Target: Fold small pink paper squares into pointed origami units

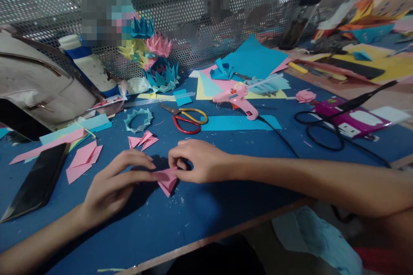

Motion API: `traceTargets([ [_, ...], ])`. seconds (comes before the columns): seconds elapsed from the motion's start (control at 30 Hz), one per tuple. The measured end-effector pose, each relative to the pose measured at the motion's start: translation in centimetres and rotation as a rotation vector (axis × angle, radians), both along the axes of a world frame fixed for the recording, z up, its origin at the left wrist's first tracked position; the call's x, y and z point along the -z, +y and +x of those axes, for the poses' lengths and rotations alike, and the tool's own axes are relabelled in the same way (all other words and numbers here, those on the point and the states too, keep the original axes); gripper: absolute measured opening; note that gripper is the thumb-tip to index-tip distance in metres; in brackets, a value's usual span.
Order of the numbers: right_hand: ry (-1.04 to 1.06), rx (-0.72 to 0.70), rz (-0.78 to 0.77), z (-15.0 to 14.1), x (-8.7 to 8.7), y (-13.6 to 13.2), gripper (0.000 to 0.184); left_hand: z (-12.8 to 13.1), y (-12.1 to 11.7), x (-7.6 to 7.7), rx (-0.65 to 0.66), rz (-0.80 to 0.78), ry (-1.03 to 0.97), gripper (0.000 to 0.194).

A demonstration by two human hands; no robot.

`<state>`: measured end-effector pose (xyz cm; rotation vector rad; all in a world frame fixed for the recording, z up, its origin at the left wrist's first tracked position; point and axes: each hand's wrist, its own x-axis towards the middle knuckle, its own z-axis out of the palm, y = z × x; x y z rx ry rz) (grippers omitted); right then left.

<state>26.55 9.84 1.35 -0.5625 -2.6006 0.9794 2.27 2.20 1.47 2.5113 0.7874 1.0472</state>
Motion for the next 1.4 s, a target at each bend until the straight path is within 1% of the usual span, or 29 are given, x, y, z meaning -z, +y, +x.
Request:
traceTargets([
  [0.07,-0.024,-0.021,0.081,0.0,0.1,0.3,0.009,0.0,-0.9,0.1,0.013,0.109,0.098,0.033],
  [0.1,-0.033,-0.030,0.110,0.0,0.1,0.4,0.010,0.1,-1.4,0.1,0.020,0.208,0.200,0.036],
  [0.17,-0.052,-0.031,0.156,0.0,0.2,0.6,0.011,0.4,-2.3,0.4,0.019,0.339,0.391,0.040],
  [0.23,-0.064,-0.017,0.196,-0.1,0.3,0.6,0.011,0.9,-2.9,0.8,-0.007,0.382,0.496,0.038],
  [0.3,-0.072,0.000,0.222,-0.2,0.4,0.5,0.013,1.2,-3.1,1.1,-0.034,0.381,0.535,0.038],
  [0.4,-0.076,0.013,0.227,-0.2,0.6,0.5,0.018,1.4,-3.1,1.2,-0.045,0.367,0.560,0.043],
  [0.6,0.005,0.007,0.245,0.0,1.3,0.6,0.021,1.3,-3.1,1.2,-0.076,0.371,0.544,0.039],
  [0.8,0.002,0.071,0.261,0.0,1.3,0.3,0.022,1.3,-3.3,1.6,-0.213,0.359,0.518,0.038],
  [0.9,0.006,0.102,0.283,0.0,1.3,0.0,0.024,1.2,-3.5,1.7,-0.252,0.338,0.540,0.041],
  [1.0,0.009,0.102,0.351,0.1,1.3,-0.2,0.031,0.9,-3.4,1.5,-0.261,0.316,0.571,0.047],
  [1.07,0.009,0.096,0.400,0.1,1.2,-0.3,0.033,0.8,-3.2,1.3,-0.235,0.311,0.590,0.053],
  [1.2,-0.025,0.110,0.439,0.1,1.1,-0.3,0.031,0.5,-2.9,1.3,-0.167,0.310,0.626,0.068],
  [1.3,-0.022,0.114,0.484,0.4,1.2,-0.2,0.033,0.5,-3.0,1.6,-0.162,0.314,0.646,0.076],
  [1.4,0.007,0.061,0.570,0.7,1.2,-0.1,0.036,0.6,-3.2,2.3,-0.203,0.297,0.596,0.079],
])
